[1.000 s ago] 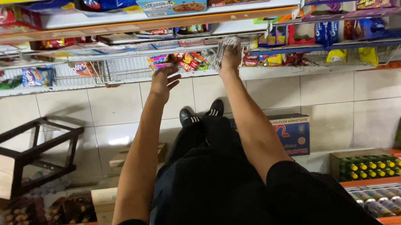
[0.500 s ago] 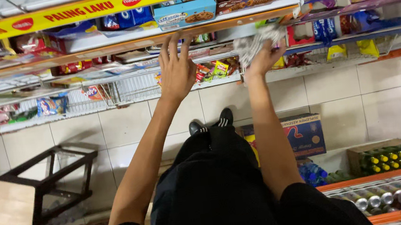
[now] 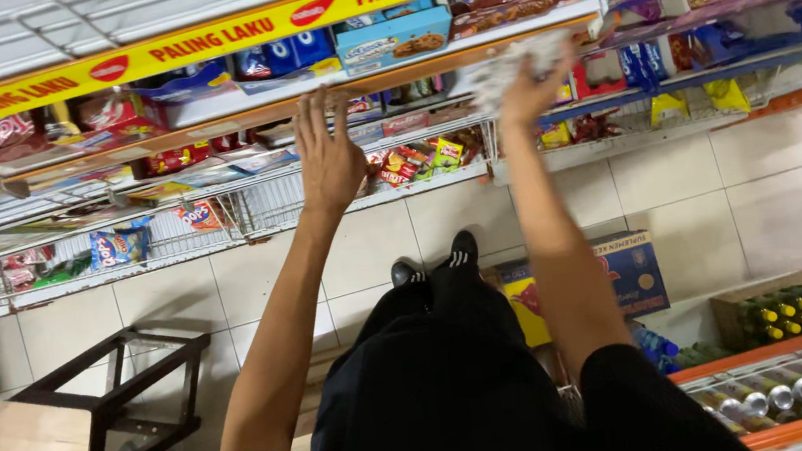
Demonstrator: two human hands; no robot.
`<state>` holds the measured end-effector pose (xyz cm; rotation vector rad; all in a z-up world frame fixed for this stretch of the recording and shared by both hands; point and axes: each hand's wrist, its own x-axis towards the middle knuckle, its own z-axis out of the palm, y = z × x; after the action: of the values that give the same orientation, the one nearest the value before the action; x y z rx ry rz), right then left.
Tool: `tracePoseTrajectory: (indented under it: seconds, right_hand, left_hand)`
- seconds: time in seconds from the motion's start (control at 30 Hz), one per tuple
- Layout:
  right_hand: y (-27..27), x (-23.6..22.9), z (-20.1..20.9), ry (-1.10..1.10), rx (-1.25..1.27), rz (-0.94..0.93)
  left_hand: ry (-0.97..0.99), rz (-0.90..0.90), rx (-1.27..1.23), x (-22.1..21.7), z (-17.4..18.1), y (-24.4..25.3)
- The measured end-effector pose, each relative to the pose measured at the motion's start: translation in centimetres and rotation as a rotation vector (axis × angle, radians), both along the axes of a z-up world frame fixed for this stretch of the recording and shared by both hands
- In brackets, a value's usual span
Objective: The person wipes down supermarket shelves with a cloth, moving various food boxes and packages aside to reach the surfaces and then returning them.
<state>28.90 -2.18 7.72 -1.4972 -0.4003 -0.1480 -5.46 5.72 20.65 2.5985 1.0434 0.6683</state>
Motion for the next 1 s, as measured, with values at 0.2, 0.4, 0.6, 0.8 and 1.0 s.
tracePoseTrajectory:
  seconds: [0.2, 0.4, 0.6, 0.8, 1.0]
  right_hand:
    - [0.3, 2.3, -1.1, -0.015, -0.054, -0.116]
    - [10.7, -22.7, -2.8, -0.001, -0.208, 0.055]
    - [12.5, -31.9, 0.2, 0.317, -0.047, 0.412]
    - [7.0, -14.9, -1.1, 0.167, -0.211, 0.076]
    - [-1.4, 3.4, 2.6, 0.252, 0.103, -0.025]
  left_hand:
    - [-0.121, 0.107, 0.049, -5.3, -0.2, 1.8]
    - [-0.302, 0.138, -0.039, -7.0, 0.1, 2.4]
    - [-0.436, 0.290, -0.072, -10.7, -0.1, 4.1]
    - [-0.393, 0.374, -0.137, -14.3, -1.8, 3.9]
    - [-0.422, 0.217, -0.185, -9.9, -2.2, 3.3]
